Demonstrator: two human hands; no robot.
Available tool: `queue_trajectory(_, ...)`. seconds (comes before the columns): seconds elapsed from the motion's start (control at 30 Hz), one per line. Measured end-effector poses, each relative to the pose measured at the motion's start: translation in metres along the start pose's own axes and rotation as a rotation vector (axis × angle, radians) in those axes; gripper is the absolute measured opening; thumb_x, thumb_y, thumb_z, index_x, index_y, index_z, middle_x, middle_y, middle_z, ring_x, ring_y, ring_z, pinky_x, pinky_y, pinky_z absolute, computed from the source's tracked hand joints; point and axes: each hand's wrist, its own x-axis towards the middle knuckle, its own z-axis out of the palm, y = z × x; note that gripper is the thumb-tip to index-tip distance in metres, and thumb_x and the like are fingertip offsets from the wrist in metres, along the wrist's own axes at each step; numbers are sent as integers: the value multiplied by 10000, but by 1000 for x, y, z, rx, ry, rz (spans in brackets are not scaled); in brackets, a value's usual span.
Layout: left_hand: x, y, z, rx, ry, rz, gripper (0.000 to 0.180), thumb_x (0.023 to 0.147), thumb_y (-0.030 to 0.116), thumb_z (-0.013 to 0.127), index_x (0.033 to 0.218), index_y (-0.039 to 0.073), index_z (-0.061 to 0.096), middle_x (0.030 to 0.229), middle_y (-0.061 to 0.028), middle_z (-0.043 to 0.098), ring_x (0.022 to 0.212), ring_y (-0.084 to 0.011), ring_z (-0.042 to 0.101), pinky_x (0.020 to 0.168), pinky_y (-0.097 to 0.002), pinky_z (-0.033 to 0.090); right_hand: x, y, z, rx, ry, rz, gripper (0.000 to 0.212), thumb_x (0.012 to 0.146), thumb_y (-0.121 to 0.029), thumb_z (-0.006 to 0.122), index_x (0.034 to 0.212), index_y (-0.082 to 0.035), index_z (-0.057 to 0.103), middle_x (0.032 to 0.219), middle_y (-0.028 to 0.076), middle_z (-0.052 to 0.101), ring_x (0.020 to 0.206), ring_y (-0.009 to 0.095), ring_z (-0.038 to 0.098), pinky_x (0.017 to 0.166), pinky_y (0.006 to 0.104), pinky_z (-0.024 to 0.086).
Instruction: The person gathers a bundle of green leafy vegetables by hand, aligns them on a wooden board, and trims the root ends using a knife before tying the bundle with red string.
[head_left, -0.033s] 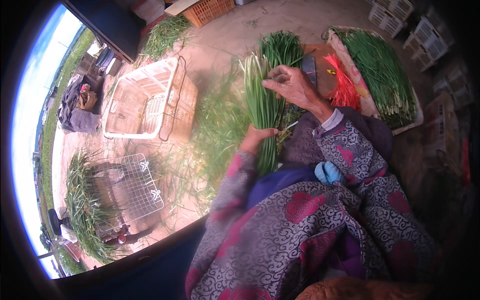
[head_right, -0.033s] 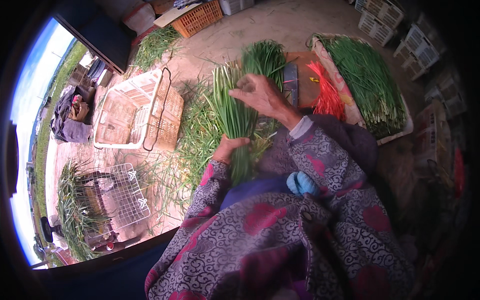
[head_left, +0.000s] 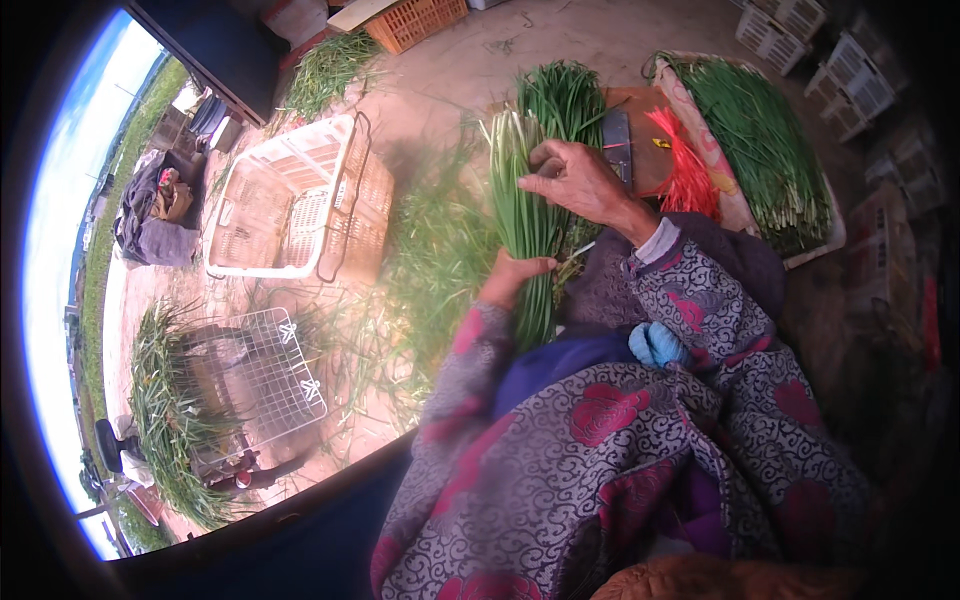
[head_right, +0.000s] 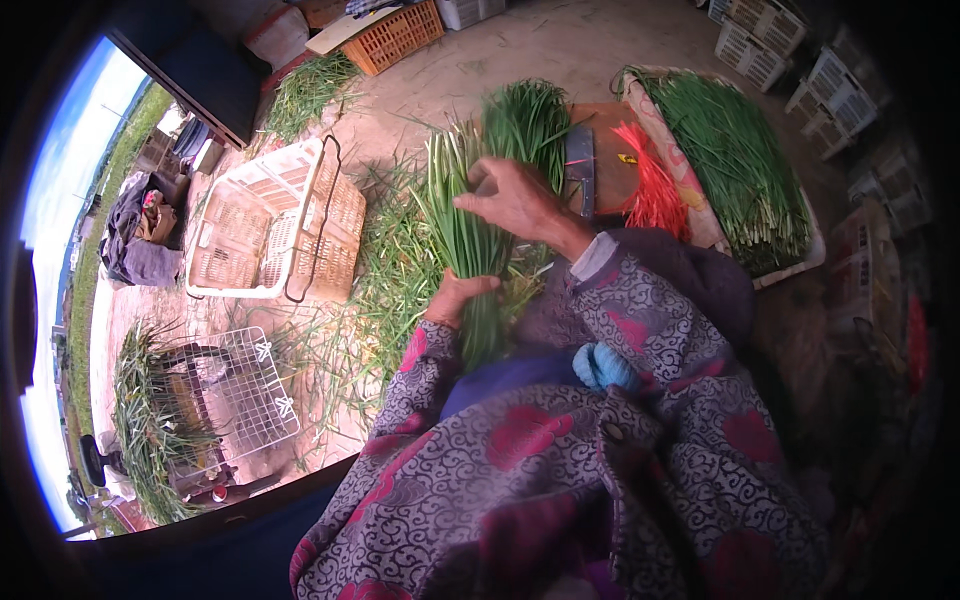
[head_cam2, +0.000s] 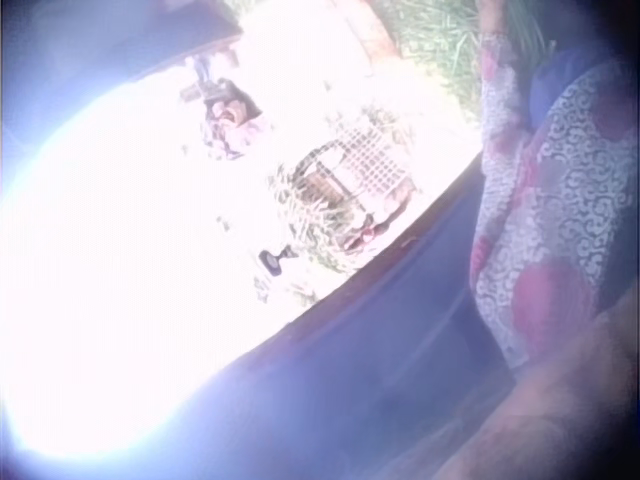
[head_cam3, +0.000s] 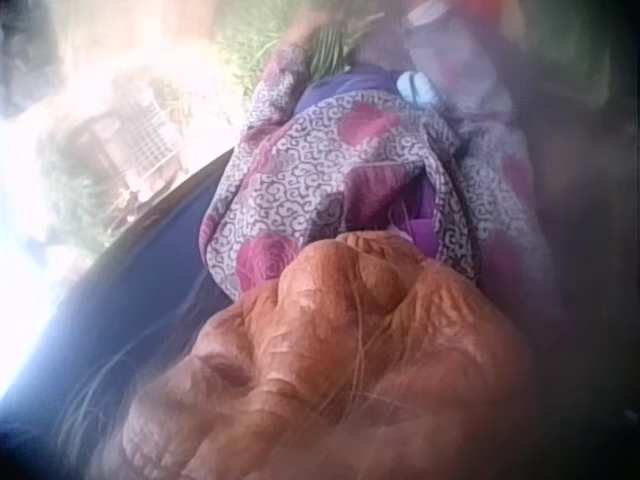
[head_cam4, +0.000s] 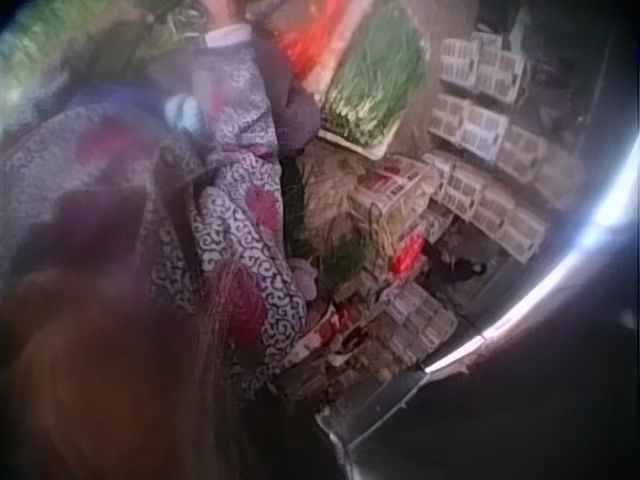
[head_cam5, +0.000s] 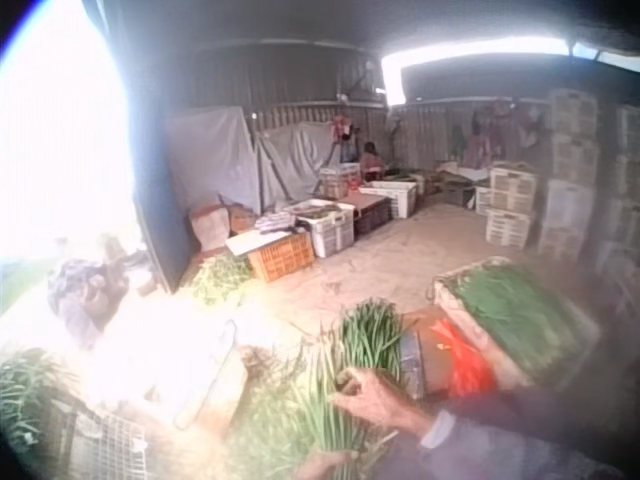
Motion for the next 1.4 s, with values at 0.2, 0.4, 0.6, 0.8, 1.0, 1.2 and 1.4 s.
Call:
queue_trajectory(0.2,-14,-11,-17,-45,123,-48,435,821,63,760,1217,13,587,923,-81,707,748,-189,692,687,-324,586,0,9,-7,-179,-68,-69,156,914,-119,673,989,18,678,780,93,692,657,174,662,593,327,519)
queue_trajectory(0.4,-31,-11,-21,1,106,-53,460,780,44,783,1198,12,594,919,-81,704,736,-184,686,667,-324,584,24,22,-40,-505,365,-355,171,920,-142,648,1023,-11,685,873,153,696,778,265,694,707,359,526)
queue_trajectory(0.6,-36,-15,-65,-112,84,66,401,802,102,743,1162,-13,607,945,-145,712,713,-228,684,638,-336,588,21,53,-62,134,136,28,270,971,-250,651,1038,9,687,813,2,648,650,65,576,560,243,464)
queue_trajectory(0.8,-38,-9,-78,-111,160,147,410,791,123,747,1154,-16,613,953,-151,710,724,-233,681,650,-336,580,-21,55,11,-393,-148,-33,320,828,-241,709,994,28,652,886,215,698,826,334,691,756,419,524)
queue_trajectory(1.0,-41,-12,-66,-104,97,140,494,785,168,761,1207,-20,584,982,-168,695,735,-252,671,652,-348,574,4,-1,50,-177,-82,-131,277,910,-236,697,920,38,656,682,86,639,578,162,616,557,338,497)
queue_trajectory(1.2,-57,-22,-87,-337,122,21,557,798,262,751,1226,-46,570,992,-160,672,768,-249,638,681,-345,547,10,36,37,97,37,-68,246,980,-231,633,912,5,654,665,-13,595,553,33,554,479,232,448)
queue_trajectory(1.4,-56,-2,-87,-191,146,151,467,796,157,731,1201,-27,587,932,-128,675,724,-232,648,638,-329,553,-12,97,19,-779,-20,-197,226,862,-198,683,990,-12,675,835,188,702,746,382,684,675,433,541)
